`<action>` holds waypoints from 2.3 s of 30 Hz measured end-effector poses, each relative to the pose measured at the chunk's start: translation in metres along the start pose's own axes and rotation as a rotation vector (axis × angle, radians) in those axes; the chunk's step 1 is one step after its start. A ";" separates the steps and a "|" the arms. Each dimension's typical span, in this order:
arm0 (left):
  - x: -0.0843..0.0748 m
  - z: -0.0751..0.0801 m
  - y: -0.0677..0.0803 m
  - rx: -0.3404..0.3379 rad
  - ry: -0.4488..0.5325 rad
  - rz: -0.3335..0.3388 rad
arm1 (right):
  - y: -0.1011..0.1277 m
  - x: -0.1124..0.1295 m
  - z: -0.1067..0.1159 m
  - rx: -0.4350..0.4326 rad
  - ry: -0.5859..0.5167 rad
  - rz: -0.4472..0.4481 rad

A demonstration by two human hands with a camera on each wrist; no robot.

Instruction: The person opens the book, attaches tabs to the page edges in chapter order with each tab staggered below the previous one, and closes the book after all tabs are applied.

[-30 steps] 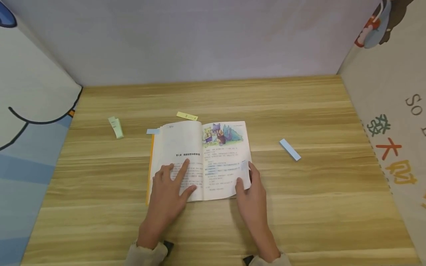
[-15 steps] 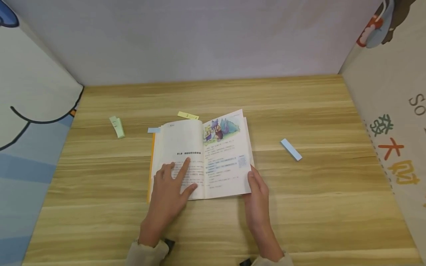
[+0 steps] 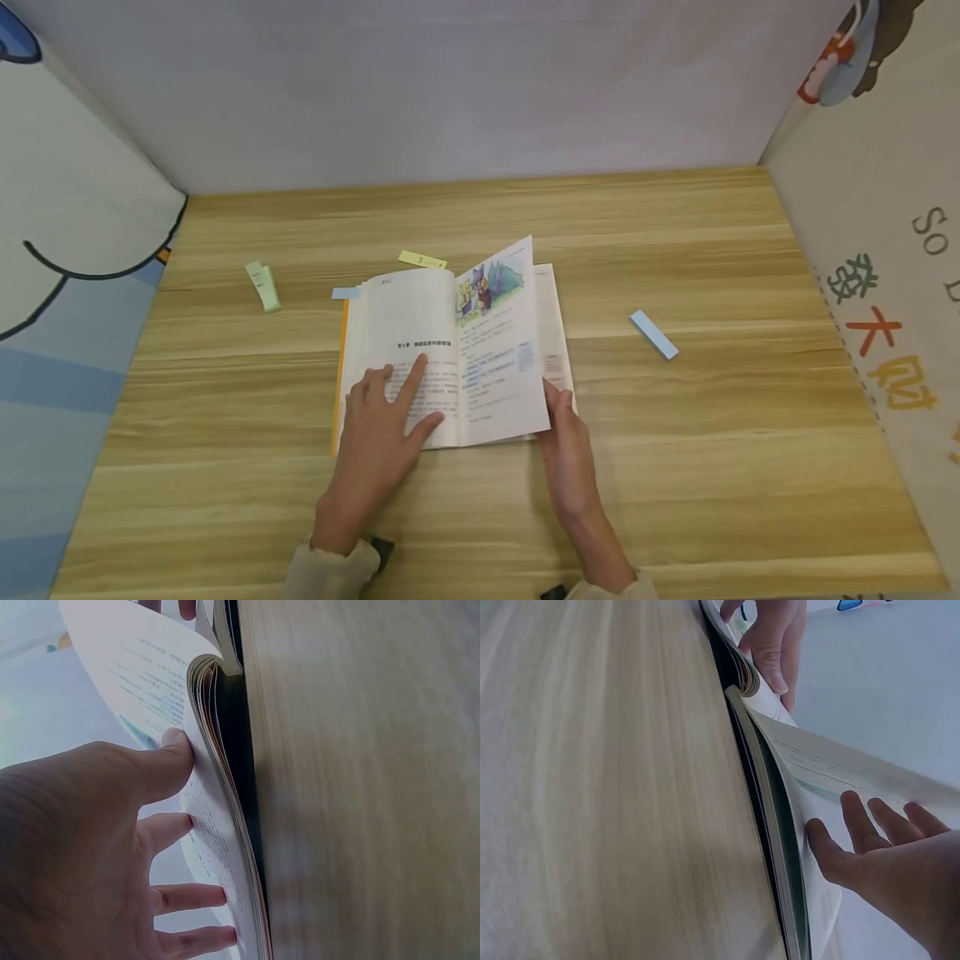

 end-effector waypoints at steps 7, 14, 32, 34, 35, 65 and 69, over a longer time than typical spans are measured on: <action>0.000 -0.001 0.000 -0.001 0.009 -0.006 | 0.000 -0.002 -0.005 0.051 0.114 -0.003; 0.002 -0.001 -0.001 -0.008 0.028 -0.010 | -0.001 -0.008 -0.010 0.108 0.318 -0.030; 0.037 0.017 0.024 -0.028 0.024 -0.063 | 0.009 -0.014 -0.053 0.359 0.959 0.244; 0.041 0.019 0.027 -0.028 0.038 -0.053 | 0.009 -0.015 -0.056 0.366 1.030 0.268; 0.043 0.020 0.028 -0.018 0.044 -0.038 | 0.008 -0.015 -0.057 0.366 1.057 0.276; 0.089 0.028 0.036 0.025 0.021 0.083 | 0.004 -0.024 -0.073 0.388 1.293 0.312; 0.091 0.031 0.036 0.027 0.020 0.104 | 0.003 -0.024 -0.076 0.388 1.342 0.333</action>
Point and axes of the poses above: each hand's wrist, its own y-axis away from the middle knuckle, its own z-axis out of the back of the hand, x = y × z, the point moved 6 cm from there along -y, towards the middle knuckle, and after that the axes turned 1 degree about y, right-handed, at the moved point
